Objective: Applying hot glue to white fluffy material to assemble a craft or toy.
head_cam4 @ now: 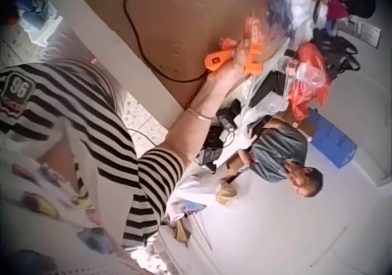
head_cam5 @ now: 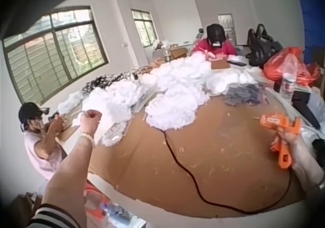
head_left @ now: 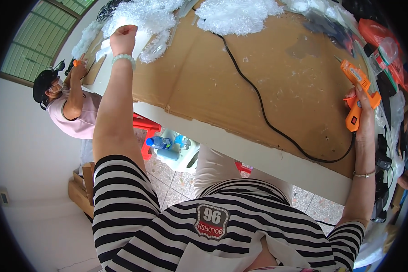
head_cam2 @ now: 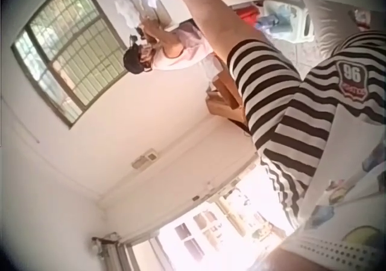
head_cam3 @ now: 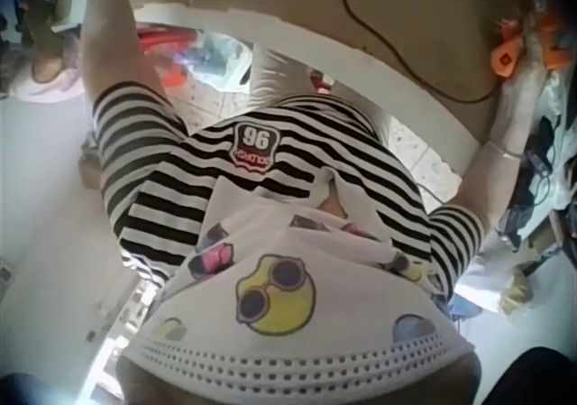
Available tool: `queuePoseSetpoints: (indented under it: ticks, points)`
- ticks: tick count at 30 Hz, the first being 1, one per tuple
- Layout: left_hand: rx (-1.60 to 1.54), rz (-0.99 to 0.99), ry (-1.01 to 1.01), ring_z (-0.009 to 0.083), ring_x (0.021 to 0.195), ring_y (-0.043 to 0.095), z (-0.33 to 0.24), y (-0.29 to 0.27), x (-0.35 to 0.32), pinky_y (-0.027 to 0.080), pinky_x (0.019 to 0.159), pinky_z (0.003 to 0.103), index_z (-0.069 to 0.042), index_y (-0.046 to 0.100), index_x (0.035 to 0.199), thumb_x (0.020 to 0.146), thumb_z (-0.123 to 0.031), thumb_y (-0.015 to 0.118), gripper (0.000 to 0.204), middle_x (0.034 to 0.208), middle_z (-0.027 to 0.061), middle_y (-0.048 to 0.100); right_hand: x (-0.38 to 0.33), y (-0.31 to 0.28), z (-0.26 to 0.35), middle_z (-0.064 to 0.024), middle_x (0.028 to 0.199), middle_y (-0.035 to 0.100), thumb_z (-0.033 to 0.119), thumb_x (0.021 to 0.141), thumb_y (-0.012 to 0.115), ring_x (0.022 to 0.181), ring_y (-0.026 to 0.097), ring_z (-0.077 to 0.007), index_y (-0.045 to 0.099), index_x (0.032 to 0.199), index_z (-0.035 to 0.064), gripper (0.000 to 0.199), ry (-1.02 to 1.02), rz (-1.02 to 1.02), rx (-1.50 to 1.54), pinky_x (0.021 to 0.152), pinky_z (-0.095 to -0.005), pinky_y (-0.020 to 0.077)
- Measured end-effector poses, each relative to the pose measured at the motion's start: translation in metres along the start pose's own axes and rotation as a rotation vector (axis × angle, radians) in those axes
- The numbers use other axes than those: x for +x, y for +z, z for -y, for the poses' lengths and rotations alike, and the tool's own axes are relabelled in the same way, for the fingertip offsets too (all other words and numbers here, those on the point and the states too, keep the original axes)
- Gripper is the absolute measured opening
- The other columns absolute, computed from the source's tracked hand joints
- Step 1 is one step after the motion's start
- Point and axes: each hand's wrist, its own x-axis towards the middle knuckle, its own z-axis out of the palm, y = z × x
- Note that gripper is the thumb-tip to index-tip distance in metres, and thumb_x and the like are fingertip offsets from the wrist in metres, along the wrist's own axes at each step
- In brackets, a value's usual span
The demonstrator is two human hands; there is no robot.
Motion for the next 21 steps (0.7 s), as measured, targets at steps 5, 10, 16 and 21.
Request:
queuePoseSetpoints:
  ticks: [5,10,16,21]
  points:
    - [-0.797,0.009,-0.184,0.0219,0.083,0.064,-0.042,-0.020,-0.037,0.056,0.073,0.032,0.004,0.061,0.094,0.086,-0.009,0.063,0.015,0.086,0.0107,0.064,0.003,-0.001,-0.001,-0.0013,0.079,0.059,0.026,0.090,0.056,0.076,0.055,-0.0093,0.061,0.093,0.0028,0.024,-0.012,0.008,0.026,0.072,-0.0231,0.0425]
    - [-1.126,0.135,-0.116,0.0170,0.071,0.063,-0.064,-0.016,-0.095,0.054,0.069,0.029,0.001,0.062,0.087,0.085,-0.005,0.063,0.006,0.077,0.0090,0.064,0.006,0.003,-0.001,-0.0011,0.079,0.059,0.027,0.090,0.057,0.077,0.055,-0.0093,0.062,0.092,0.0030,0.025,-0.026,0.006,0.013,0.074,-0.0235,0.0423]
    - [-1.268,0.225,-0.123,0.0121,0.065,0.059,-0.118,0.020,-0.173,0.049,0.062,0.024,-0.001,0.062,0.086,0.082,0.001,0.064,0.005,0.076,0.0052,0.064,0.005,-0.003,-0.003,0.0001,0.077,0.059,0.028,0.089,0.058,0.075,0.055,-0.0087,0.062,0.087,0.0050,0.023,-0.014,0.005,0.001,0.073,-0.0231,0.0422]
    - [-1.244,0.275,-0.219,0.0124,0.065,0.059,-0.147,0.029,-0.204,0.049,0.061,0.024,0.000,0.063,0.082,0.080,0.004,0.063,0.005,0.072,0.0041,0.063,0.004,0.002,-0.002,-0.0004,0.079,0.058,0.027,0.090,0.056,0.077,0.055,-0.0090,0.061,0.092,0.0039,0.024,-0.037,0.004,-0.010,0.074,-0.0230,0.0422]
